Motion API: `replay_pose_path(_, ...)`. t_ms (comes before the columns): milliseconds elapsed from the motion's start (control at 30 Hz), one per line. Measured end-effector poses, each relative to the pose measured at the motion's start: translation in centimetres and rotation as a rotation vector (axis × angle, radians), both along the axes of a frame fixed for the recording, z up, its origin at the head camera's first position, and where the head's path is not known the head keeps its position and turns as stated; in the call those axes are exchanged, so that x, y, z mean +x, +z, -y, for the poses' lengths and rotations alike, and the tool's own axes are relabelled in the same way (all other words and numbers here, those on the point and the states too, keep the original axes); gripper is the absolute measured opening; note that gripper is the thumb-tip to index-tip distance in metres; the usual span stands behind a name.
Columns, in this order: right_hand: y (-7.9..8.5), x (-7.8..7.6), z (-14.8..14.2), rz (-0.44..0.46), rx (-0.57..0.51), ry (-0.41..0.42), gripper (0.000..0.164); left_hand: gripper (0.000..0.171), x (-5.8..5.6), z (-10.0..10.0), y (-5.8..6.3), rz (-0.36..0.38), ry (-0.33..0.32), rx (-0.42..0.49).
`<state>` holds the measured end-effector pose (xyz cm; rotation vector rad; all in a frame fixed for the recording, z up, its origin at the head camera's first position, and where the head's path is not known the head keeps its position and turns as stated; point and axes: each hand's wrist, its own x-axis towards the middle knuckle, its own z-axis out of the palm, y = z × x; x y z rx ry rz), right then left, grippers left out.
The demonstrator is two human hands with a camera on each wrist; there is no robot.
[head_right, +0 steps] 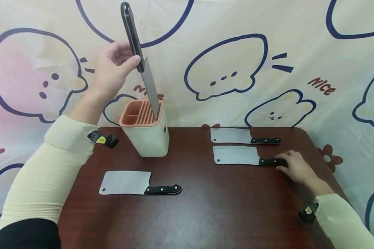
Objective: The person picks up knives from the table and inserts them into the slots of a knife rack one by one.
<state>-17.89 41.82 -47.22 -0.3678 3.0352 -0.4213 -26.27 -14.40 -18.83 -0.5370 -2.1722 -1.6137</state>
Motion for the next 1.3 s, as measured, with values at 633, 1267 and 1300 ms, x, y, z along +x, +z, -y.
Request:
replay_pose_path(633,0.7,0.2,-1.4,0.068,-0.036,0.091,0.022,0.038,-1.1,0.3,-3.8,0.134,-0.066,-0.144)
replay_pose_path(1267,6.6,2.7,-2.7,0.119,-0.200,0.020,0.024,0.038,-1.4,0.5,-8.0,0.202,-0.130,-0.210)
replay_pose_path(1300,6.9,2.7,-2.6,0.116,-0.208,0.011,0.023,0.037,-1.4,0.5,-8.3,0.209,-0.129,-0.212)
